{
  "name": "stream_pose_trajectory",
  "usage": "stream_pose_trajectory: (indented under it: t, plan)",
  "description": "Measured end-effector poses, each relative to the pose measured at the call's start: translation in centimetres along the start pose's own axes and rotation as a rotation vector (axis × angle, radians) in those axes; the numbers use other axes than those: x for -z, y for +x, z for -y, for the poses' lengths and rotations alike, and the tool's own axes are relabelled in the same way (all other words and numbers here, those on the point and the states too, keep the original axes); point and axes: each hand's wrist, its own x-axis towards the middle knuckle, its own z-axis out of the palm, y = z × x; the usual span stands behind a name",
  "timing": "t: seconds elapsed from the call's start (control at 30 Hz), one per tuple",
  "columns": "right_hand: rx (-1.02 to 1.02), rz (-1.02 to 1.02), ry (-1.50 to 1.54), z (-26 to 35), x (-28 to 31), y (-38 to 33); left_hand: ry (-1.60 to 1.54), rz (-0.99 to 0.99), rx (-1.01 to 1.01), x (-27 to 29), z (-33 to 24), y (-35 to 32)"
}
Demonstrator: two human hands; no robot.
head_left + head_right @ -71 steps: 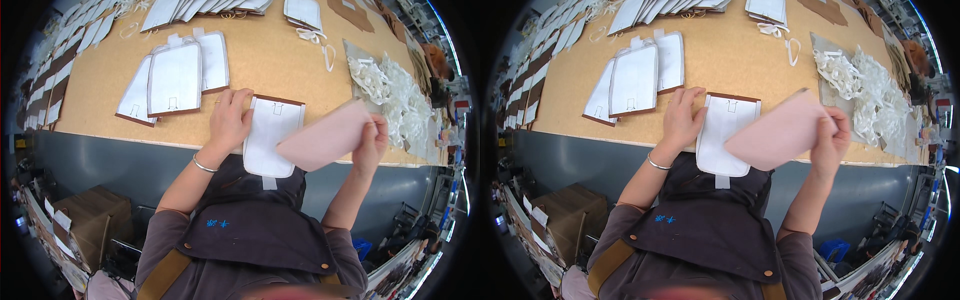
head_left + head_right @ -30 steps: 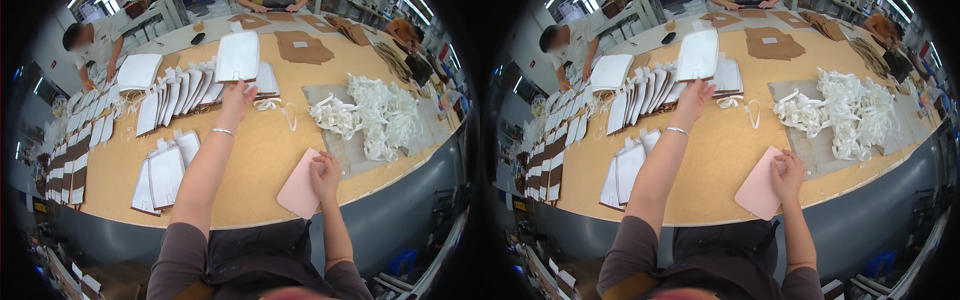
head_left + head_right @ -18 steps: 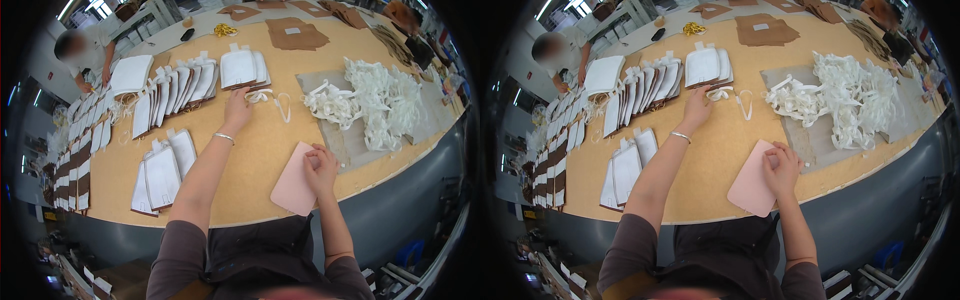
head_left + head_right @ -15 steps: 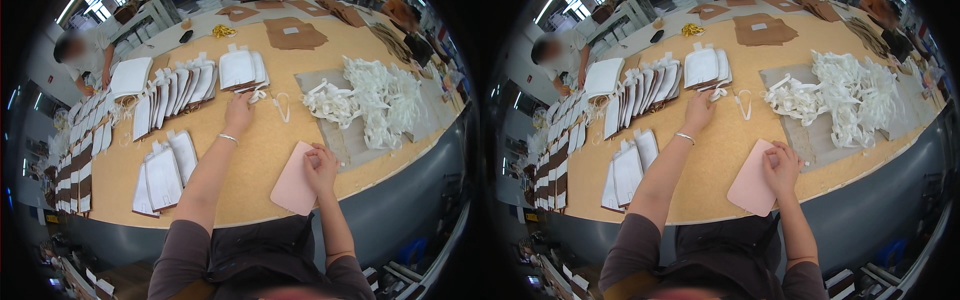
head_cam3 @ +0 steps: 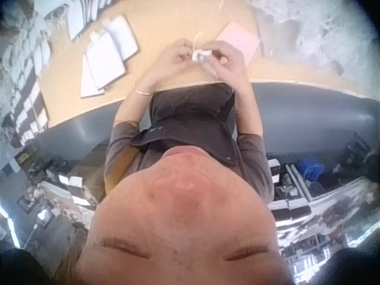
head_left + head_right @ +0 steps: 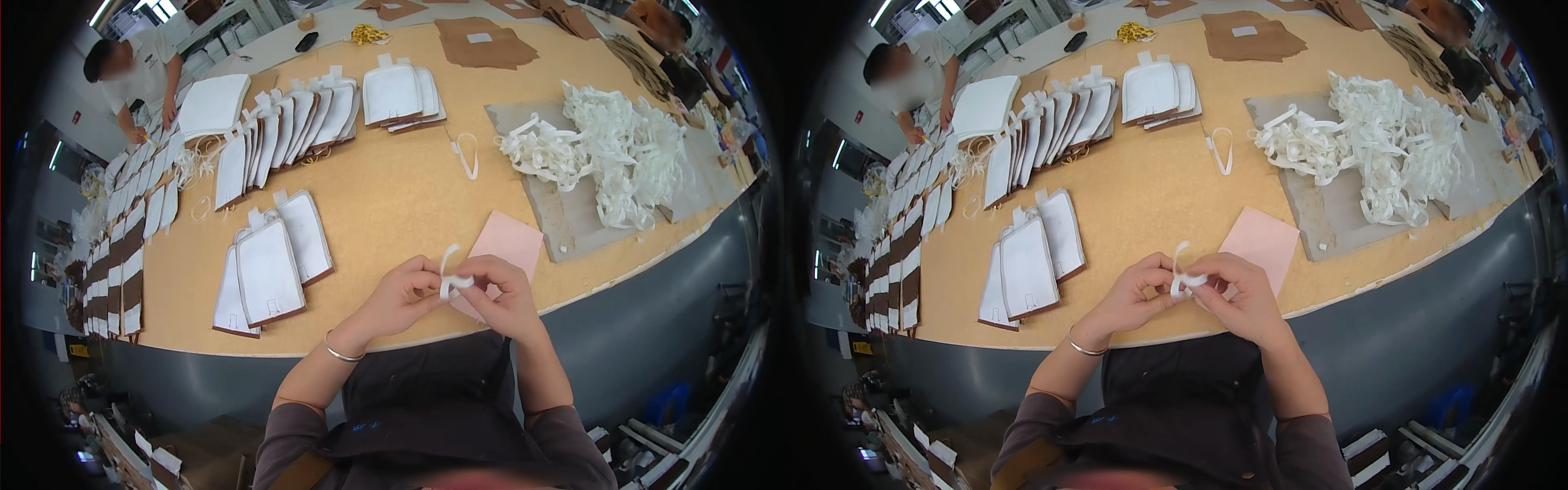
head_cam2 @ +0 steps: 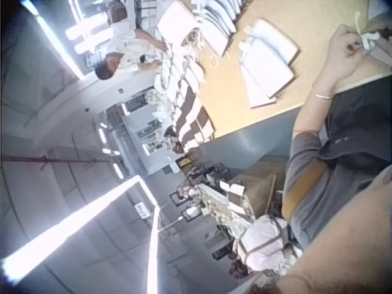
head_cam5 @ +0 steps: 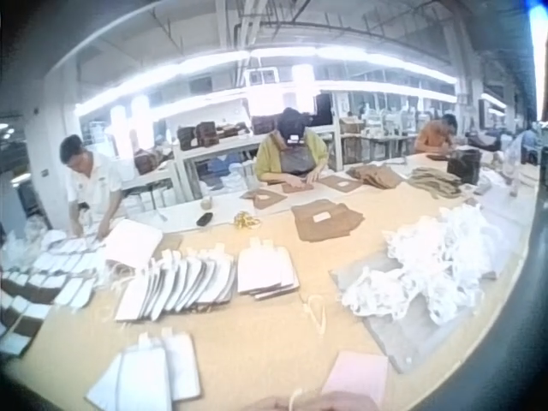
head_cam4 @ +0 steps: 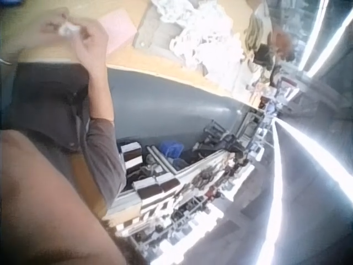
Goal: Applying double-sided adhesive tape to leather components to prepare them for assembly.
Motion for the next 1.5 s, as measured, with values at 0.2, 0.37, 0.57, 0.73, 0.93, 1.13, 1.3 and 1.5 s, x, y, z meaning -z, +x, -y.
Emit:
stream_pose_trajectory:
  t: [0.2,0.37,0.57,0.73,0.93,1.13,1.3,1.5]
  plan:
    - [-0.179,0.053,0.833,-2.1,-1.7,0.3,-0.873,-0.106,0.043,2.2,0.5,-3.4]
    - [-0.282,-0.191,1.059,-2.3,-3.3,0.6,-1.450,-0.015,-0.124,1.6,2.1,-4.6]
    - [-0.415,-0.112,1.083,-0.6,-2.5,-0.3,-1.304,-0.170,-0.190,2.6,2.2,-6.2]
    - [-0.419,0.318,0.823,-0.8,-0.4,-1.2,-1.473,-0.372,-0.208,3.8,1.9,-6.5]
    - [-0.320,0.261,0.572,-0.3,1.1,-2.2,-1.582,-0.409,-0.241,4.9,2.2,-6.8]
    - [-0.241,0.171,0.518,-1.1,2.8,-2.8,-1.423,-0.404,-0.191,4.8,2.1,-7.4]
    - [-0.164,-0.017,0.487,0.6,2.3,-3.1,-1.354,-0.355,-0.187,5.1,2.0,-7.8]
    - [-0.030,0.075,0.259,0.5,4.0,-3.4,-0.040,-0.757,-0.015,4.8,3.0,-8.1]
